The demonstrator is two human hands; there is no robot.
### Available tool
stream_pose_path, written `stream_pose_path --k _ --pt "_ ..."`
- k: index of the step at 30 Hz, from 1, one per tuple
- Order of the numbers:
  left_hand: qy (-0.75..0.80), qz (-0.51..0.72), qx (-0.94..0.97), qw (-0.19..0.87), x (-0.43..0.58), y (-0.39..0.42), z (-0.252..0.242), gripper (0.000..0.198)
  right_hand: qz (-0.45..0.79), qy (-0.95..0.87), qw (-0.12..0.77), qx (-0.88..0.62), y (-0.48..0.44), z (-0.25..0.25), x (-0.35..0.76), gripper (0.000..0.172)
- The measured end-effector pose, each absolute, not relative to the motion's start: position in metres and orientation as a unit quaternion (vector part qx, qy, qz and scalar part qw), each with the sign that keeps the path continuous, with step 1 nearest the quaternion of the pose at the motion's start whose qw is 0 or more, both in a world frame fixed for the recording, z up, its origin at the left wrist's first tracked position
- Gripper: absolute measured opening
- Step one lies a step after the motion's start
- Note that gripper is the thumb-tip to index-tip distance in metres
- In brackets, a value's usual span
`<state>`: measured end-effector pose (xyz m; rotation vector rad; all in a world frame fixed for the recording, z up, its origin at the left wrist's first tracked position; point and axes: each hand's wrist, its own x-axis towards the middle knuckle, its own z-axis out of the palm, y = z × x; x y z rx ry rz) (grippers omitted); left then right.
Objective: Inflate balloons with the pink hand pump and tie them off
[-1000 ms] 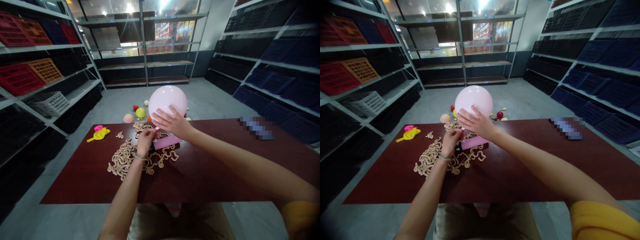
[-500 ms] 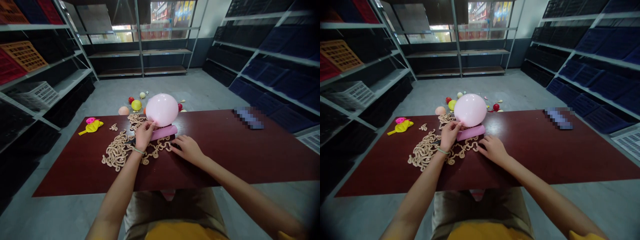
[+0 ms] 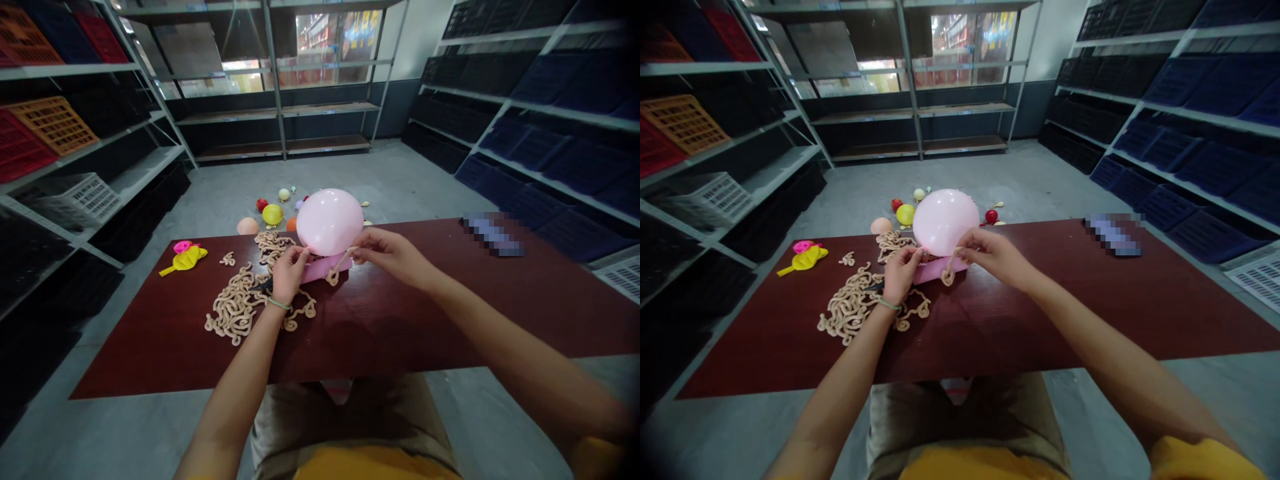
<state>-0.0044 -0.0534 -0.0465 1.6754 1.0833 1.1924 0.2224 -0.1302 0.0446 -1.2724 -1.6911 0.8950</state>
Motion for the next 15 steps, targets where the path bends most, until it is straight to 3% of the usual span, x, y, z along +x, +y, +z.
stream_pose_path --k 10,15 --pt "0.427 0.481 0.657 0.393 -0.005 -0.055 -0.044 0.027 0.096 -0.771 0.352 -0.522 -0.116 0.127 0.221 0.027" --pt "0.431 0.476 0.672 0.369 -0.006 -0.056 -0.043 0.028 0.036 -0.78 0.361 -0.51 -0.105 0.149 0.218 0.028"
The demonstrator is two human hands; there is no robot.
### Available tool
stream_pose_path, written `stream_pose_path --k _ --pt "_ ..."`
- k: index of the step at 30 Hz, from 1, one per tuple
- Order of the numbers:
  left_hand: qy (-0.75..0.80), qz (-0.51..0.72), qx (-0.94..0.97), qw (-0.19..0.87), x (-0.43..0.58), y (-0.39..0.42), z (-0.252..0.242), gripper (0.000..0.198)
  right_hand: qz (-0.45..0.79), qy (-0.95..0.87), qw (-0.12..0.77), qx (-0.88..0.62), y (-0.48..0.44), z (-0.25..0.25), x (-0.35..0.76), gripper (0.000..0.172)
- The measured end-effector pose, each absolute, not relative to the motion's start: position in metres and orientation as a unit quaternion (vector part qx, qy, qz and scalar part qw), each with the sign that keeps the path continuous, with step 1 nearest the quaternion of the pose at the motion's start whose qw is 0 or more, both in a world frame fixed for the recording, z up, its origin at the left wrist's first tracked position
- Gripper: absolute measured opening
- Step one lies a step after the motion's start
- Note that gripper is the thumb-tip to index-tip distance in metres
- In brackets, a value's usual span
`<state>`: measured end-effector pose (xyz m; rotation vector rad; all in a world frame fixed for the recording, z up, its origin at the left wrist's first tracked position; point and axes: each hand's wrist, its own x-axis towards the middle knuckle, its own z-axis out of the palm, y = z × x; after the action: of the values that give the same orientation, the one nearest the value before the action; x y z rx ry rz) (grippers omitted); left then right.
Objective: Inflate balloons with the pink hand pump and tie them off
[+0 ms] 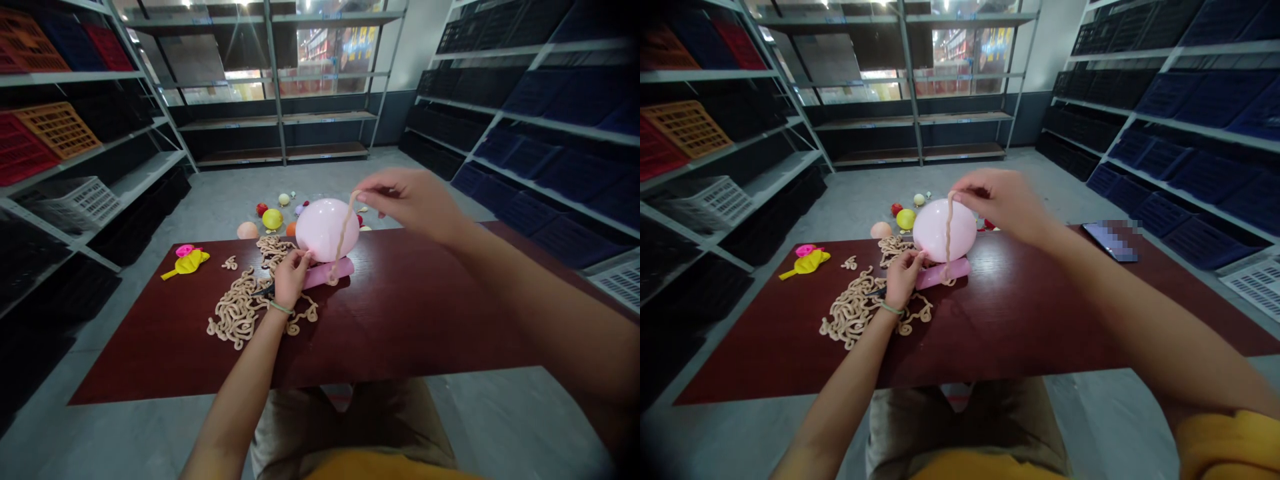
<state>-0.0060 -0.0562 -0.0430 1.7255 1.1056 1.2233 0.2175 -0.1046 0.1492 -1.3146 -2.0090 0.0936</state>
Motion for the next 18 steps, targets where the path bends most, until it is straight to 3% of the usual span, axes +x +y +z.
stream_pose_path --k 11,18 --pt "0.444 0.475 0.678 0.342 -0.008 -0.058 -0.036 0.03 -0.022 -0.764 0.401 -0.505 -0.086 0.187 0.202 0.021" --pt "0.44 0.46 0.72 0.276 -0.011 -0.062 -0.034 0.026 -0.06 -0.773 0.377 -0.506 -0.047 0.217 0.174 0.015"
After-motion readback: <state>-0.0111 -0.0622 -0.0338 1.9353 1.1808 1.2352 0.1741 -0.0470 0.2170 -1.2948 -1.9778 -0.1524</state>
